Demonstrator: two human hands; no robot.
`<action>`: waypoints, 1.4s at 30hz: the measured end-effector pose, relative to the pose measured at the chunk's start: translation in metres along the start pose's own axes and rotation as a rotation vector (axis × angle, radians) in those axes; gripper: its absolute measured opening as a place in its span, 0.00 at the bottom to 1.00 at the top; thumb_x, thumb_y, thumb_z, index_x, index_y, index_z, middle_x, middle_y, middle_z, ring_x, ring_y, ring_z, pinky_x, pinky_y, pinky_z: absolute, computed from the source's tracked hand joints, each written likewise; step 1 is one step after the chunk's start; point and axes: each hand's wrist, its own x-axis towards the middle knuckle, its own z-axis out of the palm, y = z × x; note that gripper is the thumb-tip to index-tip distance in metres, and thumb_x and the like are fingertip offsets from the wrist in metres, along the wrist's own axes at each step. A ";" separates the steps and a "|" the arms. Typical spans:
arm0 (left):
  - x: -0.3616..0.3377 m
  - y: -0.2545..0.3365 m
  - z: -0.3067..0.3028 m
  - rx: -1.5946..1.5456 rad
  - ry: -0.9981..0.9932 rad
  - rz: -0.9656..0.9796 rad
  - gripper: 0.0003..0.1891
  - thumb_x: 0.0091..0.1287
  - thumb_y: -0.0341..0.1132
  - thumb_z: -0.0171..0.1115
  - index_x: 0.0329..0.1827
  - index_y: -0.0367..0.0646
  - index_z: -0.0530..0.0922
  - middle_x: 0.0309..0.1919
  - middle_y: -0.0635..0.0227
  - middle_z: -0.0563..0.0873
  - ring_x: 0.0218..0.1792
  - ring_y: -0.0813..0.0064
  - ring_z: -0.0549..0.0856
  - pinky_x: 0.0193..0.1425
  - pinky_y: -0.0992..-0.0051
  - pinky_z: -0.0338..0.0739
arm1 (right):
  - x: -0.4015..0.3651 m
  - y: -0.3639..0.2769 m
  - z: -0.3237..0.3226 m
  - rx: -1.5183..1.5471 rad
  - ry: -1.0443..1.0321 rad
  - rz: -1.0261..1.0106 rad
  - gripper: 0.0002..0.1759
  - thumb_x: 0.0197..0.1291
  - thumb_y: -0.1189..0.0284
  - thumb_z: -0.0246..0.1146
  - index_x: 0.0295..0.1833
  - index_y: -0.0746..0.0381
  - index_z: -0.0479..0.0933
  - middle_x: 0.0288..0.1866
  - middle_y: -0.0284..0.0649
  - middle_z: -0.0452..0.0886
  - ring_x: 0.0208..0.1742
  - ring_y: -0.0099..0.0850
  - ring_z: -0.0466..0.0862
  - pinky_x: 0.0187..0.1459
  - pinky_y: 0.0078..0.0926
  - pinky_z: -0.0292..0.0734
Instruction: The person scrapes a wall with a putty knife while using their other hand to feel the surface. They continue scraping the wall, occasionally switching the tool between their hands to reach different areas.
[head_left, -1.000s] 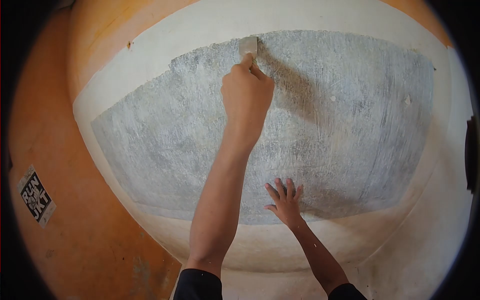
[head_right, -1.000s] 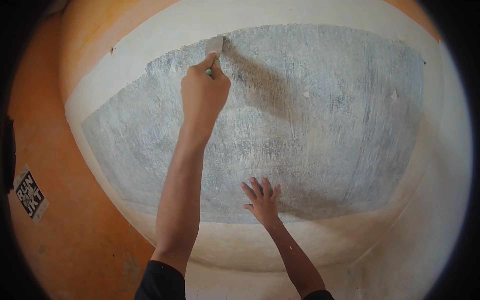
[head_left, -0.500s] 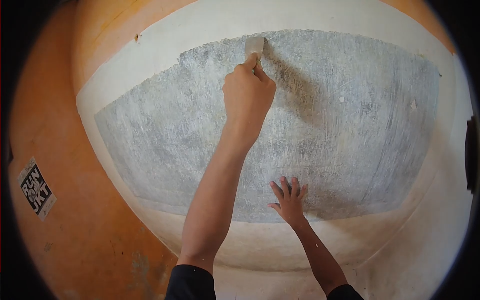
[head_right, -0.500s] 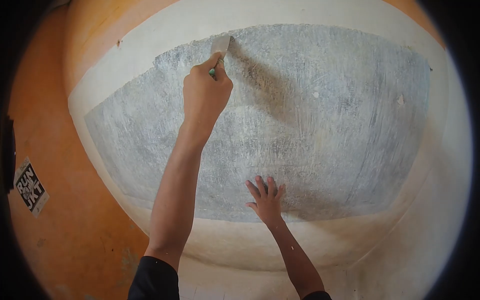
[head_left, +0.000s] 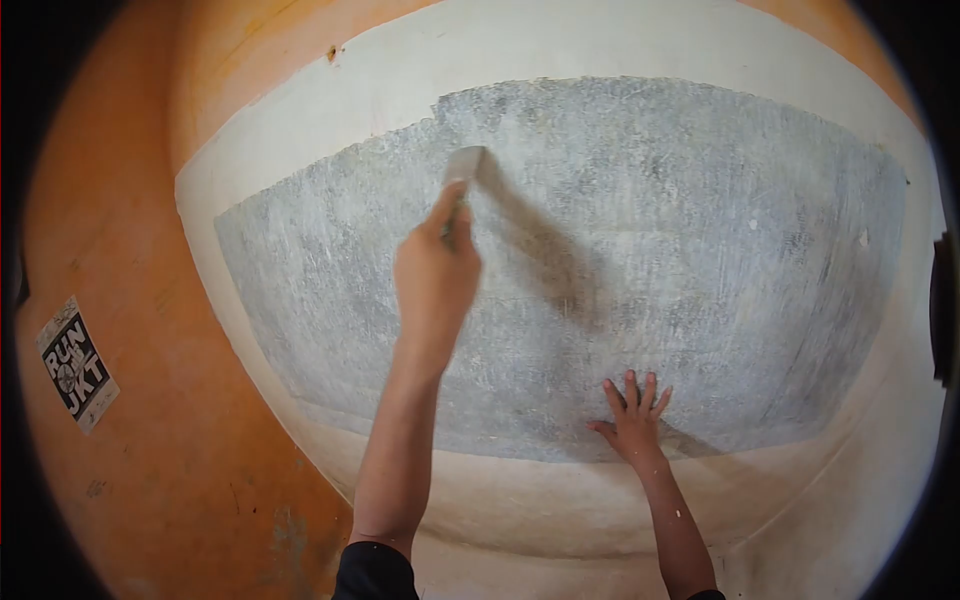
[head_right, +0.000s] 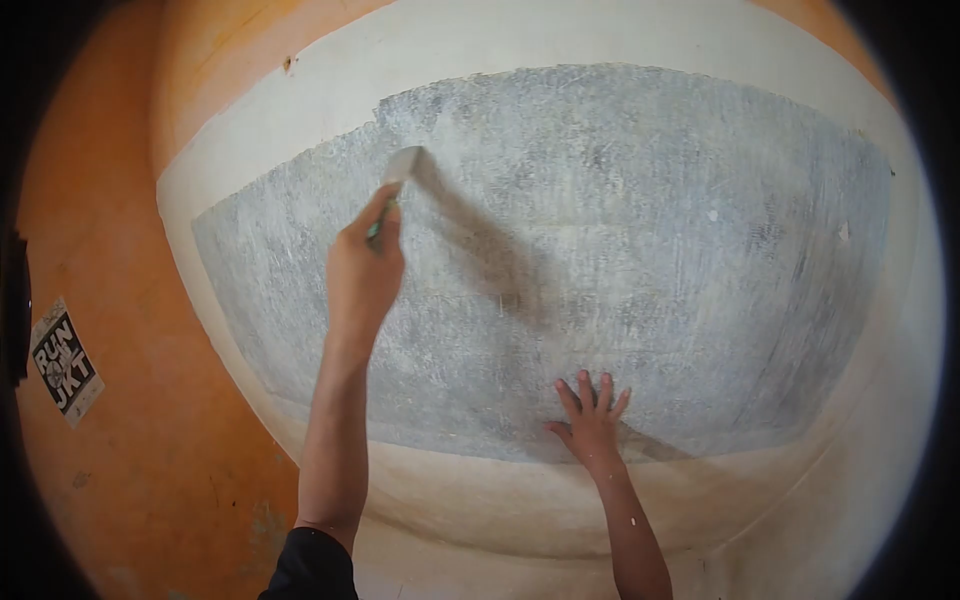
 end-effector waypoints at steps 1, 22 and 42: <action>0.007 -0.018 -0.005 -0.029 0.100 0.067 0.17 0.78 0.41 0.59 0.65 0.46 0.83 0.33 0.51 0.91 0.31 0.68 0.90 0.36 0.65 0.79 | -0.002 0.000 0.002 -0.005 -0.001 0.006 0.48 0.60 0.36 0.62 0.82 0.41 0.59 0.86 0.46 0.46 0.82 0.66 0.44 0.68 0.87 0.35; 0.073 -0.040 -0.036 0.033 0.135 0.217 0.14 0.74 0.36 0.59 0.55 0.44 0.88 0.29 0.46 0.88 0.32 0.49 0.89 0.39 0.60 0.82 | -0.003 0.004 0.015 -0.119 0.069 0.037 0.48 0.61 0.39 0.65 0.79 0.56 0.62 0.86 0.58 0.36 0.82 0.72 0.28 0.71 0.81 0.19; 0.062 -0.023 -0.037 0.108 0.143 0.169 0.15 0.75 0.38 0.57 0.56 0.45 0.88 0.31 0.47 0.89 0.33 0.49 0.90 0.40 0.58 0.84 | -0.006 0.005 0.013 -0.091 0.058 0.015 0.45 0.66 0.41 0.61 0.82 0.50 0.59 0.87 0.52 0.35 0.82 0.70 0.30 0.71 0.82 0.21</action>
